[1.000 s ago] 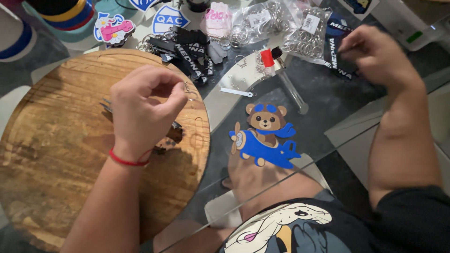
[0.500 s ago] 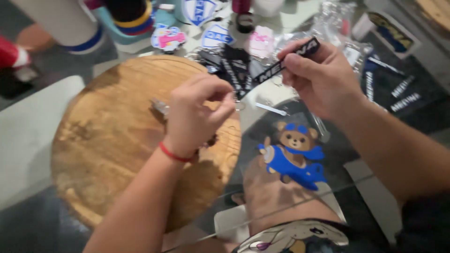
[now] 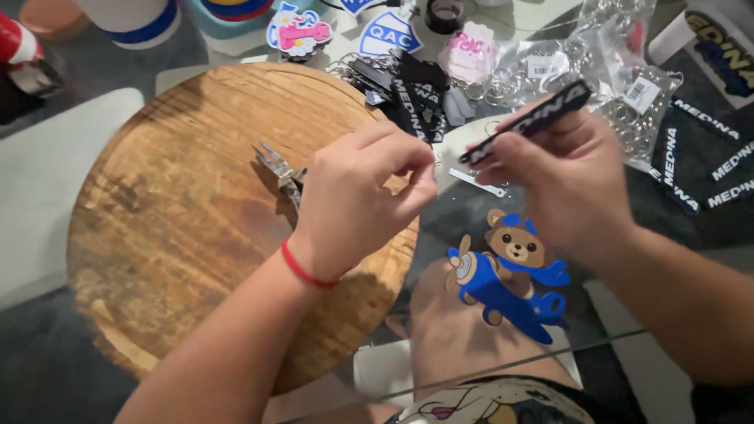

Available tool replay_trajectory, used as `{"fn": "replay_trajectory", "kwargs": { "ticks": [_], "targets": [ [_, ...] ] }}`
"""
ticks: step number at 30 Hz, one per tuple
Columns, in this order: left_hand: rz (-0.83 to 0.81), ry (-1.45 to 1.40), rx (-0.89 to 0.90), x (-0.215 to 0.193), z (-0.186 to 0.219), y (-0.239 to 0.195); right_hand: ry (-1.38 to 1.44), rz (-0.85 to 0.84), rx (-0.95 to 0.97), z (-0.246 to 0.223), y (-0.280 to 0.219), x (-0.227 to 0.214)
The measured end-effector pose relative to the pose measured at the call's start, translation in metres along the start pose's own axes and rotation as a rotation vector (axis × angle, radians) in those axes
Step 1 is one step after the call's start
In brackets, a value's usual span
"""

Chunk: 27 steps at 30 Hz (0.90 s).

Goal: Assembling keychains by attaching metal rings to tags and charms using pliers

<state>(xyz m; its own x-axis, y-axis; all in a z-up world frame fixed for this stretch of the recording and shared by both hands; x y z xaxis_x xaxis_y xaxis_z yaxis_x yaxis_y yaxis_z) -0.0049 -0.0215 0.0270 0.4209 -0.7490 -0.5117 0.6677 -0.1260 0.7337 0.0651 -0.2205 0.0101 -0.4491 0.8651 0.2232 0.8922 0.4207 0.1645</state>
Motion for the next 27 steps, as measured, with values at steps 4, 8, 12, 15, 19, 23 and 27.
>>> {"fn": "replay_trajectory", "kwargs": {
  "ticks": [4,8,12,15,19,23,27],
  "targets": [
    [-0.017,0.088,0.04,0.005,0.005,-0.001,-0.087,-0.008,-0.048,0.009,-0.002,0.009],
    [-0.014,0.156,0.069,0.007,0.011,0.002,-0.03,-0.006,-0.044,0.015,-0.001,0.01],
    [-0.032,0.149,0.084,0.008,0.013,0.003,-0.075,0.022,-0.03,0.005,-0.004,0.015],
    [-0.036,0.123,0.056,0.008,0.013,0.005,-0.057,-0.055,-0.013,-0.003,-0.004,0.021],
    [-0.034,0.108,0.06,0.006,0.013,0.003,-0.187,-0.097,-0.136,-0.011,-0.008,0.029],
    [-0.042,0.119,0.052,0.005,0.011,0.001,-0.229,-0.14,-0.183,-0.012,-0.009,0.031],
    [-0.028,0.118,0.049,0.006,0.011,0.0,-0.11,-0.088,-0.069,0.001,-0.004,0.024]
  ]
}}
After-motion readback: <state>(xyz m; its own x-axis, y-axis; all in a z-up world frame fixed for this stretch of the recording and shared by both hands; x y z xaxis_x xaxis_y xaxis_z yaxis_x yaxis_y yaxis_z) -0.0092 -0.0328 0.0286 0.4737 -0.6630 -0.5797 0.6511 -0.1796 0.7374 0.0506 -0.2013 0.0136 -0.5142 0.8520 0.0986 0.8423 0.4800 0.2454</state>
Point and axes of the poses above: each hand's wrist, its own y-axis towards the middle knuckle, its own x-axis out of the palm, z = x × y, the point moved 2 cm from there along y, towards the middle knuckle, and after that the axes turned 2 degrees about -y, right-handed, at the moved point
